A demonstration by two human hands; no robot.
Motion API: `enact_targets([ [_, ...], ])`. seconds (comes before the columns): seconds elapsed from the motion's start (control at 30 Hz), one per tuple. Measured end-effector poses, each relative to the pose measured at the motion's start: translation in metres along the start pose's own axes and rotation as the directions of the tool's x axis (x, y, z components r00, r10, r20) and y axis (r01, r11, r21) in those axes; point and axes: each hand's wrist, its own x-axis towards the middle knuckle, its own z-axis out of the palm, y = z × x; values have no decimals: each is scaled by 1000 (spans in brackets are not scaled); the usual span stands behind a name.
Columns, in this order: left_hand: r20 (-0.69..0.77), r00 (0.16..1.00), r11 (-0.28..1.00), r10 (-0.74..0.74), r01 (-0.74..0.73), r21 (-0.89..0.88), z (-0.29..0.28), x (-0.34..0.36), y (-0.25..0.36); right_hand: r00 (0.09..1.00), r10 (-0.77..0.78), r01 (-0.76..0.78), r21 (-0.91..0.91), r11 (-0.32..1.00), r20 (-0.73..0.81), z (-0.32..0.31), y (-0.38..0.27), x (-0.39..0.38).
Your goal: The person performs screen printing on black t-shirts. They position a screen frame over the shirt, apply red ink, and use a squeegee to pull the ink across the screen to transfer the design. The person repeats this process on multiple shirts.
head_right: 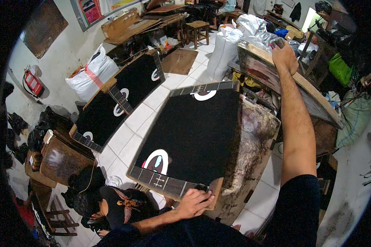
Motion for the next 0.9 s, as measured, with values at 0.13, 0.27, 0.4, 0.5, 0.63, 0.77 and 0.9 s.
enact_targets([
  [0.13,135,989,986,-68,87,-143,21,-24,-45,997,62,-61,-22,998,54,-2,-2,-3],
  [0.27,-255,636,626,-728,769,131,-37,-85,-193,993,108,-105,-74,992,38,-1,-3,-9],
  [0.4,-590,177,0,-788,958,287,-113,-181,-304,989,148,-146,-122,982,7,0,-4,-11],
  [0.5,-463,78,74,-883,997,26,-137,-216,-333,986,165,-162,-116,980,19,0,-3,-10],
  [0.63,-469,138,267,-873,938,-220,-145,-219,-307,980,196,-194,-79,978,19,-1,-3,-7],
  [0.77,-299,147,302,-943,757,-579,-142,-197,-292,980,196,-200,-166,966,-38,-2,-7,-12],
  [0.9,-151,184,238,-971,713,-660,-96,-164,-306,964,220,-220,16,975,-148,-7,-15,-34],
])
